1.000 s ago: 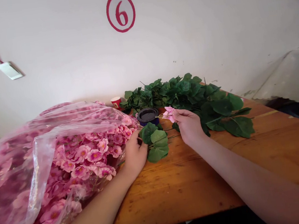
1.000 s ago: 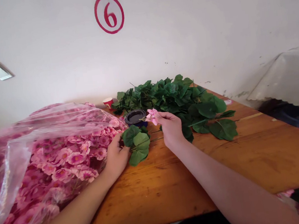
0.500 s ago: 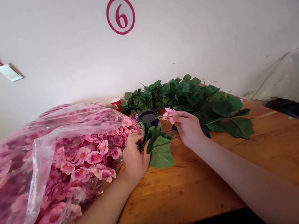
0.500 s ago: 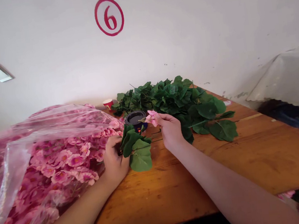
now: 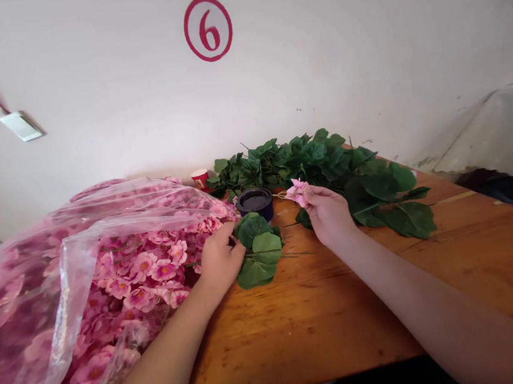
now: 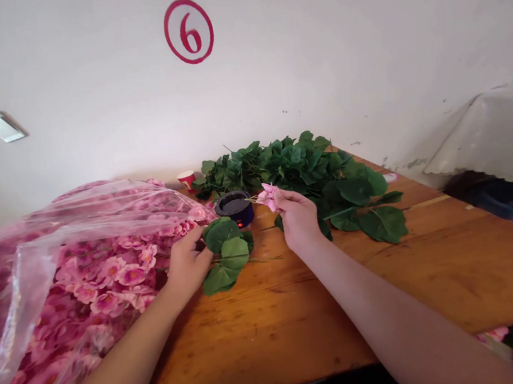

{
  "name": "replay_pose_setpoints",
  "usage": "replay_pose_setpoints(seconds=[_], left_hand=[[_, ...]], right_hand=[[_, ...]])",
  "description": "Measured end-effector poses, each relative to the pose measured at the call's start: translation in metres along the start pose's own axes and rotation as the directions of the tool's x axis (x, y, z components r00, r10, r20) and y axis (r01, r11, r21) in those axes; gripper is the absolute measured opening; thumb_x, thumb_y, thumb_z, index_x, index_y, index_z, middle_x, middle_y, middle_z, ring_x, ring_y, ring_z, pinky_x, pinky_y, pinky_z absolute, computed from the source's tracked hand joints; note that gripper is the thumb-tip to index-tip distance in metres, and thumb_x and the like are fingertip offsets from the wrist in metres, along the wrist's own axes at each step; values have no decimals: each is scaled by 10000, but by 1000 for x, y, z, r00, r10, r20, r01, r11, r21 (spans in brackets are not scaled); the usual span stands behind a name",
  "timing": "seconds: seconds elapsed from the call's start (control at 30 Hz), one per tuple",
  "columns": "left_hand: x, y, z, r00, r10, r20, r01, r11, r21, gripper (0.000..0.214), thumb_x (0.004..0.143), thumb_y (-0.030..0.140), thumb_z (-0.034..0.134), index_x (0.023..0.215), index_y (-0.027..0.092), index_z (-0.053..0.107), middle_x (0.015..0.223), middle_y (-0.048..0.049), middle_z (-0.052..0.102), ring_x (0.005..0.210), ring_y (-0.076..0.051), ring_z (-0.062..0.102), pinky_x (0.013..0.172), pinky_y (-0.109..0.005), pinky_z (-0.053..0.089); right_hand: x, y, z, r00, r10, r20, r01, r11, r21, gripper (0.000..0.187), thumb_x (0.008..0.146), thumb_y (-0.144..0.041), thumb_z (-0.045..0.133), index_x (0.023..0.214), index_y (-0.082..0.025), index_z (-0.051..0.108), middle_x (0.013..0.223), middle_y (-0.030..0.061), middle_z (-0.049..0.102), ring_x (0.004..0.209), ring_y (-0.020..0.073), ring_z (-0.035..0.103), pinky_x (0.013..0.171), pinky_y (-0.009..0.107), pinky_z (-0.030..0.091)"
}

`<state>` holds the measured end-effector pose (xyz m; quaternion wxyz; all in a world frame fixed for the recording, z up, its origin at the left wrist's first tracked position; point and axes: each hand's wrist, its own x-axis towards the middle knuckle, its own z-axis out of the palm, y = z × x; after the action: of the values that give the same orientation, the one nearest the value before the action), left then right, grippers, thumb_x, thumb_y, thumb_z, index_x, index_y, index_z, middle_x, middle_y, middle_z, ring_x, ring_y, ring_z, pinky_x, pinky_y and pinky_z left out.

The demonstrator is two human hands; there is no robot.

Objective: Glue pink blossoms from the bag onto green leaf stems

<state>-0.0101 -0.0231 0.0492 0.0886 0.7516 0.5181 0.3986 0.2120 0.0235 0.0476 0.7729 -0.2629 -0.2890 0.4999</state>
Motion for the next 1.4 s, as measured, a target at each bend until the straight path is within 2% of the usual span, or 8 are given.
replay_pose_setpoints(seconds=[0.1, 0.2, 0.37, 0.77, 0.87, 1.0, 1.17, 1.4], left_hand=[[5, 5, -4, 931, -190, 311, 283, 915, -288, 160, 723, 195, 543, 828, 153, 656, 632, 2, 599, 530, -111, 533, 478, -202, 405], [5, 9, -16, 678, -253, 690, 606, 724, -330, 292, 709, 263, 577, 960, 139, 661, 601, 1, 606, 363, -73, 441, 344, -176, 300], [3, 9, -30, 475, -280, 834, 760, 608, -230, 378, 664, 341, 658, 984, 139, 652, 622, -16, 637, 346, -75, 470, 311, -161, 235], [12, -16, 13, 796, -530, 294, 604, 659, -448, 354, 772, 458, 592, 915, 143, 665, 812, -56, 695, 702, -178, 623, 626, -268, 467], [7, -8, 13, 917, -397, -39, 343, 835, -431, 350, 878, 465, 473, 914, 149, 620, 864, -55, 666, 798, -177, 604, 753, -300, 472], [-5, 5, 3, 916, 52, -398, -96, 991, -90, 228, 914, 352, 486, 1033, 167, 543, 995, -83, 613, 951, -193, 575, 871, -354, 457], [-12, 7, -1, 762, 647, 45, -627, 718, 302, 170, 883, 240, 553, 1038, 175, 571, 964, -74, 648, 924, -189, 588, 863, -351, 465], [-9, 7, 11, 801, 457, 387, -588, 724, 362, 335, 956, 416, 406, 1034, 178, 629, 943, -71, 643, 928, -197, 591, 818, -346, 455]], right_hand=[[1, 1, -1, 1000, 6, 9, -6, 1000, 2, 117, 577, -206, 805, 583, -194, 689, 713, 40, 703, 739, 199, 653, 809, 419, 513], [3, 4, -4, 1000, -11, 8, 11, 1000, -26, 123, 566, -201, 811, 605, -185, 695, 715, 50, 706, 772, 213, 662, 773, 404, 518], [2, 8, -6, 995, -5, 98, 10, 999, -50, 109, 610, -233, 806, 617, -191, 706, 818, 66, 734, 854, 246, 677, 813, 423, 519], [1, 10, -8, 993, 39, 113, -31, 997, -76, 99, 606, -195, 794, 624, -200, 697, 761, 56, 722, 846, 253, 678, 779, 422, 534], [0, 8, -6, 992, 27, 125, -17, 996, -86, 109, 629, -222, 790, 606, -201, 686, 777, 63, 726, 858, 254, 680, 794, 426, 539], [-3, 5, -3, 994, 35, 104, -24, 995, -101, 112, 640, -224, 783, 587, -198, 687, 747, 56, 723, 798, 227, 681, 811, 416, 534], [-5, 3, -1, 997, 44, 63, -38, 994, -100, 71, 606, -192, 783, 614, -194, 712, 768, 57, 727, 817, 219, 670, 805, 397, 534], [-3, 7, -4, 990, 41, 135, -27, 994, -105, 113, 611, -224, 797, 583, -204, 689, 808, 66, 738, 845, 237, 673, 785, 400, 531]])
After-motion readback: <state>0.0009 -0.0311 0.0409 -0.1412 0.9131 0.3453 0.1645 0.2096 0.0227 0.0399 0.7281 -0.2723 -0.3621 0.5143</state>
